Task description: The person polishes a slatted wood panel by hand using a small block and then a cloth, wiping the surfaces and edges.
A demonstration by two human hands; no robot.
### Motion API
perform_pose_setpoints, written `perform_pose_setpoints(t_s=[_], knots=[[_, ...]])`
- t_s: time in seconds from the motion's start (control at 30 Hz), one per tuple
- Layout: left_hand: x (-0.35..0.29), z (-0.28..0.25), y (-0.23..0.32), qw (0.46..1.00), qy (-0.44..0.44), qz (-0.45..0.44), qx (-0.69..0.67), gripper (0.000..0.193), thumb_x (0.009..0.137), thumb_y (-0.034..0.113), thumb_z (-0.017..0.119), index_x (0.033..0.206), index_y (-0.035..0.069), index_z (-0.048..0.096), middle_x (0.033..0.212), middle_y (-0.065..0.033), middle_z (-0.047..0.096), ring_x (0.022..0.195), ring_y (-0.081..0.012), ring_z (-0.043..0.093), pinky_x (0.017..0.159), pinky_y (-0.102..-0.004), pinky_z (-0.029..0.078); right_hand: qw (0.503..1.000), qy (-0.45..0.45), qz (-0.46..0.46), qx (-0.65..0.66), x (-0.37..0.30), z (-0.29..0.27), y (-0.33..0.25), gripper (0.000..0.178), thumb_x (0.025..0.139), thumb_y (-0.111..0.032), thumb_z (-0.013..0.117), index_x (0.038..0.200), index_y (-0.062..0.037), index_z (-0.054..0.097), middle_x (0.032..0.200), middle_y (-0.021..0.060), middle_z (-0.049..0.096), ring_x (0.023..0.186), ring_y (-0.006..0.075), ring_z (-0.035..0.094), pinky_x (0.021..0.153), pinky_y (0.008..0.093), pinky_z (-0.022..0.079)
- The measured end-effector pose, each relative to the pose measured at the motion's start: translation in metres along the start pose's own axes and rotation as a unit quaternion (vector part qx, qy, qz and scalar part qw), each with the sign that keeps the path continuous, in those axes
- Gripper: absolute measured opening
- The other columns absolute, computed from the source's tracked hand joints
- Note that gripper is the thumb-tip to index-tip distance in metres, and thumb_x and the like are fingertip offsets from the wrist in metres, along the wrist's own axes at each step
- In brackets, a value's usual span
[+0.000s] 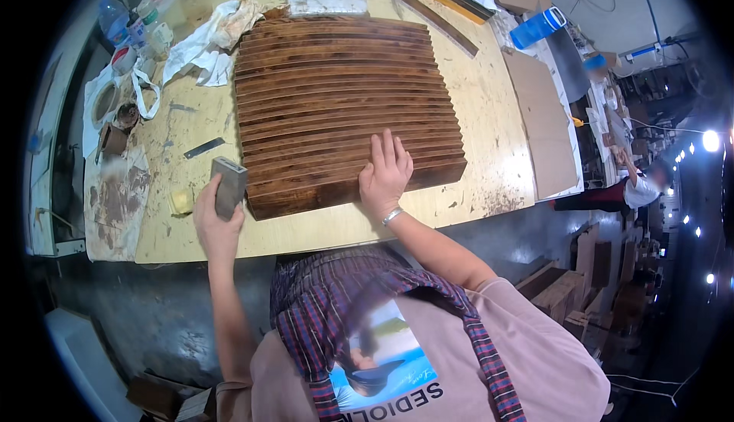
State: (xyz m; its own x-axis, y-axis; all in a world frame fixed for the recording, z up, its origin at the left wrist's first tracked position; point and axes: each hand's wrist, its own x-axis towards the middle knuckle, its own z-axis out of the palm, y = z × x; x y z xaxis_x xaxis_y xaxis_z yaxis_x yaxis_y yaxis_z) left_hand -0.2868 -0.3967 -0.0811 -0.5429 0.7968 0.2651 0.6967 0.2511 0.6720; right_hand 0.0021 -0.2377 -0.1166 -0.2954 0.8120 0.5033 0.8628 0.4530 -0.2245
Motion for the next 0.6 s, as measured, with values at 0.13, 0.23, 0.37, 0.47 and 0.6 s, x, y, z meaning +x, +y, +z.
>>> perform_pose_setpoints(t_s=[0.13, 0.23, 0.37, 0.47, 0.6], knots=[[-0.015, -0.006, -0.001, 1.0, 0.015, -0.015, -0.005, 0.066, 0.074, 0.004, 0.074, 0.137, 0.013, 0.058, 0.127, -0.0151, 0.06, 0.117, -0.0356, 0.055, 0.101, -0.0456, 0.044, 1.0, 0.004, 0.003, 0.005, -0.001, 0.001, 0.002, 0.058, 0.084, -0.022, 0.053, 0.14, -0.0053, 0.056, 0.154, 0.0168, 0.045, 0.136, 0.0377, 0.043, 0.112, 0.0529, 0.029], [0.003, 0.007, 0.001, 0.999, -0.008, -0.003, -0.033, 0.065, 0.075, 0.004, 0.073, 0.137, 0.014, 0.058, 0.128, -0.0139, 0.061, 0.118, -0.0354, 0.055, 0.101, -0.0453, 0.045, 1.0, 0.002, 0.0, 0.01, 0.0, -0.001, -0.001, 0.057, 0.084, -0.02, 0.053, 0.139, -0.0046, 0.057, 0.153, 0.0165, 0.045, 0.136, 0.0373, 0.042, 0.113, 0.0522, 0.028], [0.006, -0.001, -0.009, 0.999, 0.026, -0.045, -0.007, 0.066, 0.076, 0.005, 0.074, 0.139, 0.017, 0.057, 0.131, -0.0139, 0.06, 0.118, -0.0358, 0.055, 0.102, -0.0447, 0.044, 1.0, 0.001, 0.0, -0.001, 0.0, 0.0, 0.001, 0.058, 0.083, -0.02, 0.054, 0.138, -0.0041, 0.057, 0.153, 0.0175, 0.045, 0.135, 0.0385, 0.044, 0.111, 0.0545, 0.031], [0.002, -0.005, 0.007, 0.999, 0.013, 0.03, -0.007, 0.067, 0.077, 0.006, 0.074, 0.141, 0.017, 0.056, 0.131, -0.0138, 0.06, 0.118, -0.0363, 0.055, 0.103, -0.0448, 0.044, 1.0, 0.006, -0.004, 0.002, 0.0, 0.001, 0.001, 0.057, 0.083, -0.02, 0.054, 0.138, -0.0041, 0.057, 0.153, 0.0175, 0.045, 0.134, 0.0386, 0.044, 0.111, 0.0546, 0.031], [0.006, 0.0, -0.012, 0.999, -0.015, -0.008, 0.036, 0.067, 0.076, 0.005, 0.074, 0.14, 0.017, 0.059, 0.129, -0.0174, 0.06, 0.117, -0.0376, 0.056, 0.103, -0.0455, 0.045, 1.0, 0.001, -0.004, -0.004, 0.0, -0.001, -0.001, 0.057, 0.083, -0.021, 0.054, 0.138, -0.0041, 0.057, 0.153, 0.0175, 0.045, 0.134, 0.0388, 0.045, 0.111, 0.0544, 0.031]])
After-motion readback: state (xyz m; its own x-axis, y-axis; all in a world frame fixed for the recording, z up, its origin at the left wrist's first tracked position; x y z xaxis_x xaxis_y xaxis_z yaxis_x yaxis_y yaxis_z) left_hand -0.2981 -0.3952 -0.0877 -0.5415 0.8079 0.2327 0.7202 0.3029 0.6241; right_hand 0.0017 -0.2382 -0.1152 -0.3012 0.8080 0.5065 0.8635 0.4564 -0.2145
